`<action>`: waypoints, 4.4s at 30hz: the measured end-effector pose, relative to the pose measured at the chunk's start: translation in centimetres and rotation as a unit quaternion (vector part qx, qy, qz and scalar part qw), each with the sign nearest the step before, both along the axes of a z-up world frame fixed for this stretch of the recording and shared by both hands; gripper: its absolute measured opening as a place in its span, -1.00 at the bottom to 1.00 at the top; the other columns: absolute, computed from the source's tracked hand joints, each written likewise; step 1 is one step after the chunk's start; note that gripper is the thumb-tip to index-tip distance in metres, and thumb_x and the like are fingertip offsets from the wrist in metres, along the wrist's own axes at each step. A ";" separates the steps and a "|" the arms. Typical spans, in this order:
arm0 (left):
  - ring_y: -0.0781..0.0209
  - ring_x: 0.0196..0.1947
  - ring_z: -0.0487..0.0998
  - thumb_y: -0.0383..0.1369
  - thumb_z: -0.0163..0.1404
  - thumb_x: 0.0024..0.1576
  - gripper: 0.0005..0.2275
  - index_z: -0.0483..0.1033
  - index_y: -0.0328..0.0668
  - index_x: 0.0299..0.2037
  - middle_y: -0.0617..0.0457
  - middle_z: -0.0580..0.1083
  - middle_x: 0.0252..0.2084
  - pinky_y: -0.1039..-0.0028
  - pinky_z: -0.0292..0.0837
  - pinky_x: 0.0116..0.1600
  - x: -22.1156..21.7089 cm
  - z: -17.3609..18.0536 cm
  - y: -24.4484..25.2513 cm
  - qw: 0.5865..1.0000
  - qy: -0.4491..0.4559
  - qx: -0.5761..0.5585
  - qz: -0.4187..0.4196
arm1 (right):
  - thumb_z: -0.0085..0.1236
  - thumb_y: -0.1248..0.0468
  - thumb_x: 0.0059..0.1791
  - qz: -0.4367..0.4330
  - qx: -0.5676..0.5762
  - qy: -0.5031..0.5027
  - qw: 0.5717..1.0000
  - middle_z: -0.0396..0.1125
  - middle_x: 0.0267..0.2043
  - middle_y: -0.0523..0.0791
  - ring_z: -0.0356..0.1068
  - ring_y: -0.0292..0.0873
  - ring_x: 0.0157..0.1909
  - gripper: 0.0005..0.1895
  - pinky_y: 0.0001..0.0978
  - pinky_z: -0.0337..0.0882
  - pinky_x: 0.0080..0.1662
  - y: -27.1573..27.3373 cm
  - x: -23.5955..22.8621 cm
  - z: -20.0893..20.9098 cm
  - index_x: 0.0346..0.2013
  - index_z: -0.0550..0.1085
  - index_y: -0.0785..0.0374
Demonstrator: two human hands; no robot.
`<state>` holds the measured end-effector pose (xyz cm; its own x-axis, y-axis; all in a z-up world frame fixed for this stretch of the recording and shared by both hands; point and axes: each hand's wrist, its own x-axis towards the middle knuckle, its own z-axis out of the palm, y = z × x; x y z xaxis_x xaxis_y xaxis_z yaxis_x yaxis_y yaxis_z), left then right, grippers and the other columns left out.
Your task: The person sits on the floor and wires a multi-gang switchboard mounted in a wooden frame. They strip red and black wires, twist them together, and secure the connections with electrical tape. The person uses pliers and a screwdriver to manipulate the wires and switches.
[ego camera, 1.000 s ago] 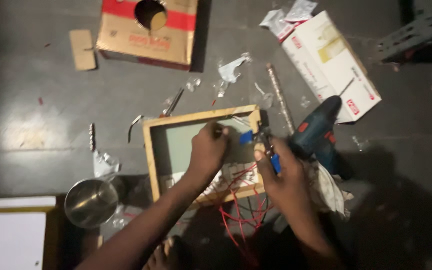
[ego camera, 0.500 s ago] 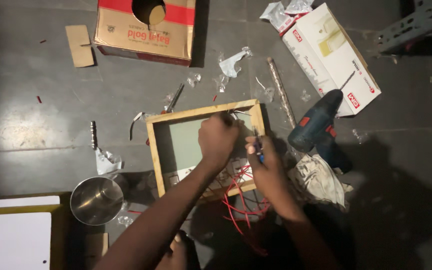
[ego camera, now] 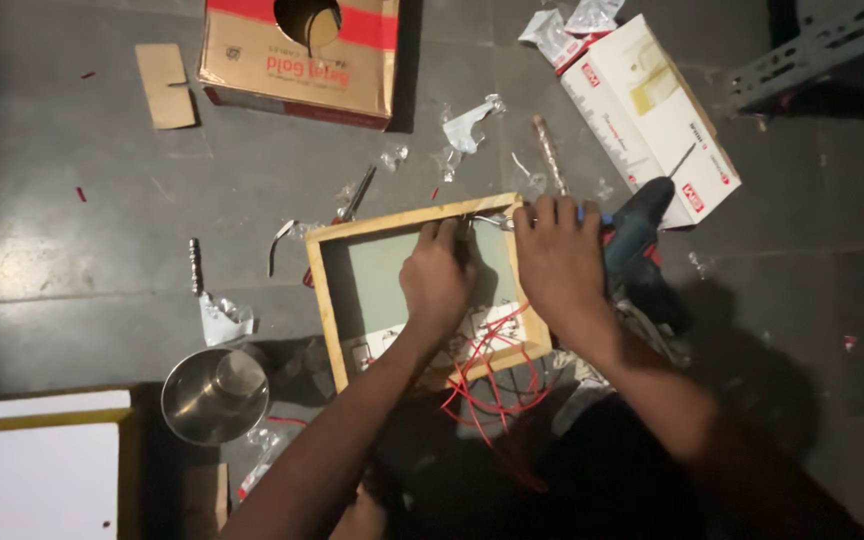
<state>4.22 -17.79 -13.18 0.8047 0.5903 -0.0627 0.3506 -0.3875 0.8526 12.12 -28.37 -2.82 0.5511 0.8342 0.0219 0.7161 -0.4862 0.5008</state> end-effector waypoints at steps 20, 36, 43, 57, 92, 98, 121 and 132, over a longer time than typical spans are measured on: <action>-0.11 -0.20 0.60 -0.44 0.10 0.03 -0.56 0.54 0.19 0.15 -0.01 0.48 -0.05 0.13 0.51 -0.13 -0.2 0.0 1.1 0.999 0.008 -0.031 -0.033 | 0.04 0.32 -0.06 0.012 0.025 0.079 0.996 0.30 -0.18 0.01 0.29 0.07 -0.03 -0.84 -0.03 0.26 0.06 1.1 0.4 -0.5 -0.19 0.45 0.23; -0.16 -0.20 0.59 -0.45 0.11 0.02 -0.55 0.52 0.13 0.17 -0.09 0.46 -0.03 0.12 0.51 -0.13 -0.5 0.1 1.6 0.998 -0.011 -0.025 -0.058 | 0.08 0.41 -0.21 0.025 0.050 0.099 0.993 0.29 -0.21 0.01 0.29 0.08 -0.06 -0.70 -0.03 0.23 -0.11 0.5 1.2 -1.6 -0.18 0.48 0.20; -0.18 -0.16 0.57 -0.44 0.09 0.05 -0.63 0.53 0.01 0.11 -0.10 0.49 -0.05 0.11 0.49 -0.11 -0.5 0.0 1.7 0.997 -0.044 -0.038 -0.052 | 0.04 0.52 -0.18 0.006 0.249 0.169 0.954 0.19 0.00 0.14 0.20 0.23 0.08 -0.61 0.11 0.18 0.10 -1.5 1.4 -2.9 -0.06 0.37 0.36; -0.30 -0.16 0.56 -0.46 0.05 0.00 -0.79 0.50 -0.26 -0.15 -0.23 0.53 -0.18 0.04 0.45 -0.09 -4.3 3.2 1.7 0.981 -0.039 -0.068 -0.177 | -0.15 0.64 -0.08 -0.202 0.566 0.313 0.736 0.25 0.26 0.06 0.28 -0.16 0.15 -0.02 -0.30 0.31 0.32 -7.3 -1.4 -2.8 0.59 -0.20 0.28; 0.23 -0.29 0.60 -0.55 0.04 0.20 -0.92 0.52 -0.42 -0.15 0.01 0.55 -0.27 0.38 0.58 -0.10 1.6 2.7 -0.1 0.862 -0.083 -0.500 0.013 | 0.18 0.26 0.15 -0.132 0.501 0.352 0.780 0.30 -0.06 -0.02 0.30 -0.01 -0.04 -0.76 -0.12 0.34 0.02 -7.4 2.7 -4.2 0.02 0.36 0.30; 0.27 -0.33 0.51 -0.49 0.05 0.20 -0.91 0.49 -0.41 -0.18 -0.01 0.55 -0.31 0.46 0.44 -0.19 0.4 2.6 -0.5 0.888 -0.093 -0.442 0.082 | 0.27 0.12 0.09 -0.068 0.396 0.206 0.892 0.25 0.12 0.04 0.19 0.16 0.19 -0.60 0.11 0.12 0.20 -5.2 1.1 -4.4 0.10 0.43 0.28; 0.32 -0.48 0.59 -0.43 0.01 0.25 -0.86 0.57 -0.38 -0.15 -0.02 0.60 -0.40 0.48 0.52 -0.34 1.2 2.4 2.0 0.913 -0.076 -0.401 0.019 | 0.40 0.13 -0.08 -0.167 0.353 0.245 0.887 0.29 -0.10 -0.10 0.21 0.06 0.09 -0.86 0.03 0.12 0.11 1.0 -0.5 -5.4 -0.27 0.64 0.01; 0.33 -0.54 0.49 -0.43 0.02 0.20 -0.85 0.60 -0.33 -0.13 -0.01 0.55 -0.46 0.46 0.41 -0.41 1.3 1.6 3.6 0.900 -0.039 -0.435 0.016 | 0.17 0.44 -0.14 -0.023 0.218 0.256 0.942 0.41 -0.03 -0.13 0.34 -0.01 0.04 -0.70 -0.01 0.21 0.11 2.4 0.1 -3.4 -0.12 0.51 0.18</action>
<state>5.53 -14.19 -11.62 0.8099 0.3692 -0.4558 0.2753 0.4468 0.8512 12.20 -25.99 -6.19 0.6178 0.7824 0.0782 0.7826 -0.6021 -0.1582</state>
